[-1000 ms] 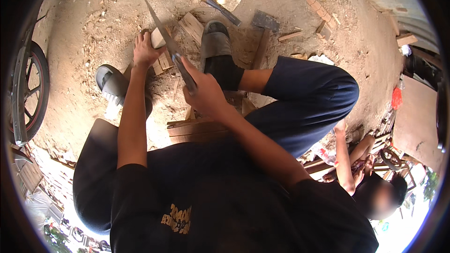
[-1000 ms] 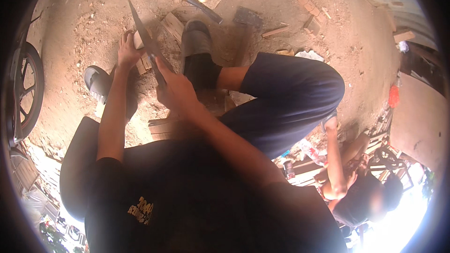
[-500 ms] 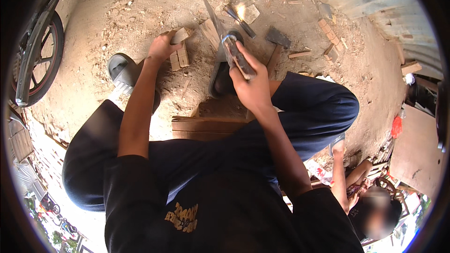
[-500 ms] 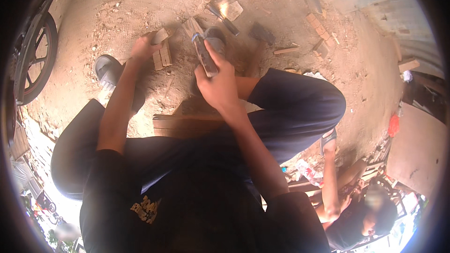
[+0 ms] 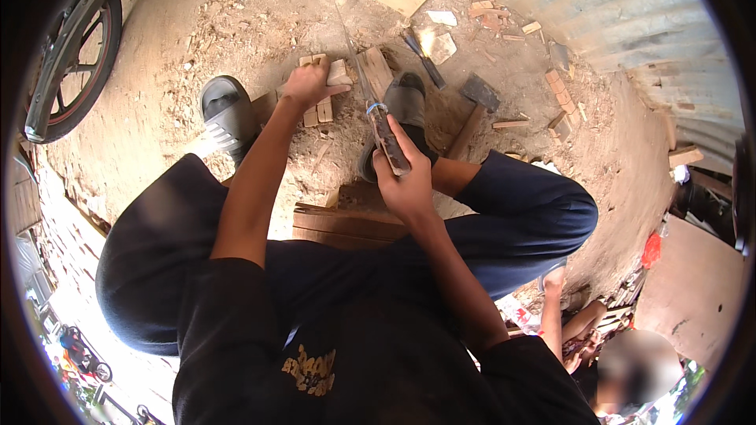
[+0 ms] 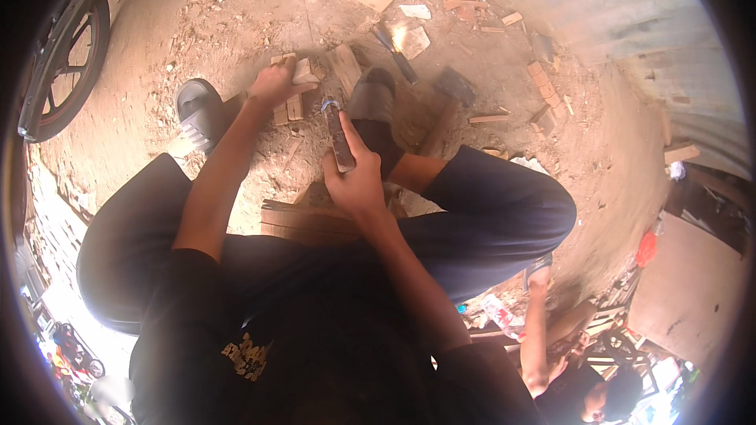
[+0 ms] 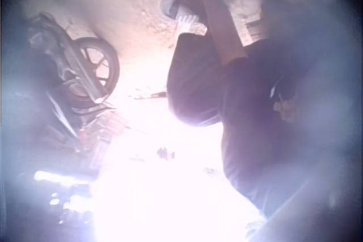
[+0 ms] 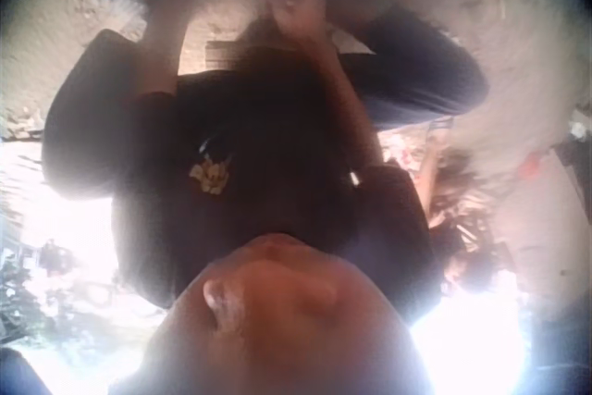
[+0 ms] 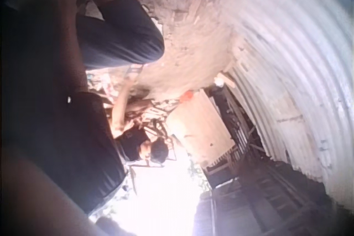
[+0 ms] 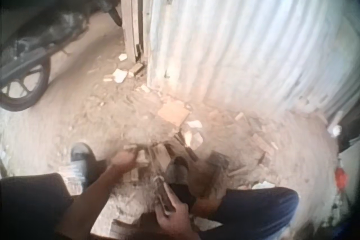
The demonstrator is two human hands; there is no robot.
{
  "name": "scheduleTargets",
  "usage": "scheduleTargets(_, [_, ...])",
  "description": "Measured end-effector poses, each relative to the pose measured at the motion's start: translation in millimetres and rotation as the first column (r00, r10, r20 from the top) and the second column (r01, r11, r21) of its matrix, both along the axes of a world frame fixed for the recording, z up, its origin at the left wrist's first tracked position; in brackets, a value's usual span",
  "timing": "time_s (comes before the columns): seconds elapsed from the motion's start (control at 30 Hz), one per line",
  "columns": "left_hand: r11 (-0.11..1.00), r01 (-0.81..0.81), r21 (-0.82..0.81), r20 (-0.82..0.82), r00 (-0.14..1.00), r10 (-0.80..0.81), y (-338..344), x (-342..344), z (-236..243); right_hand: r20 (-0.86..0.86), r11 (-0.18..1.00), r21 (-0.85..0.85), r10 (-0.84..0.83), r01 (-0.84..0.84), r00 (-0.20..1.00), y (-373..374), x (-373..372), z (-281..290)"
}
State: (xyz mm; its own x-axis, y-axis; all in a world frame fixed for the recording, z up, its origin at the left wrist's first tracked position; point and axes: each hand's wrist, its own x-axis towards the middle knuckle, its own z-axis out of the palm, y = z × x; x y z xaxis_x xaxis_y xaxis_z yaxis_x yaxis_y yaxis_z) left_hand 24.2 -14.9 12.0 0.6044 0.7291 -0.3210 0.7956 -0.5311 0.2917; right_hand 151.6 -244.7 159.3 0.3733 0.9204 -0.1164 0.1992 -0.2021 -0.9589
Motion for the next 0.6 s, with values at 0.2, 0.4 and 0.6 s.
scheduleTargets(0.2, [0.997, -0.062, 0.054, 0.079, 0.995, 0.058, 9, 2, -8, 0.025, 1.0, -0.01, 0.03, -0.03, 0.999, 12, -4, -2])
scheduleTargets(0.4, [0.996, -0.065, 0.054, 0.086, 0.994, 0.061, 8, 1, 4, 0.058, 0.998, 0.025, 0.05, -0.052, 0.997, 27, -9, -7])
scheduleTargets(0.6, [0.999, -0.049, 0.018, 0.1, 0.994, 0.047, 12, 2, 3, -0.01, 0.991, -0.119, 0.054, -0.055, 0.998, 10, -19, 22])
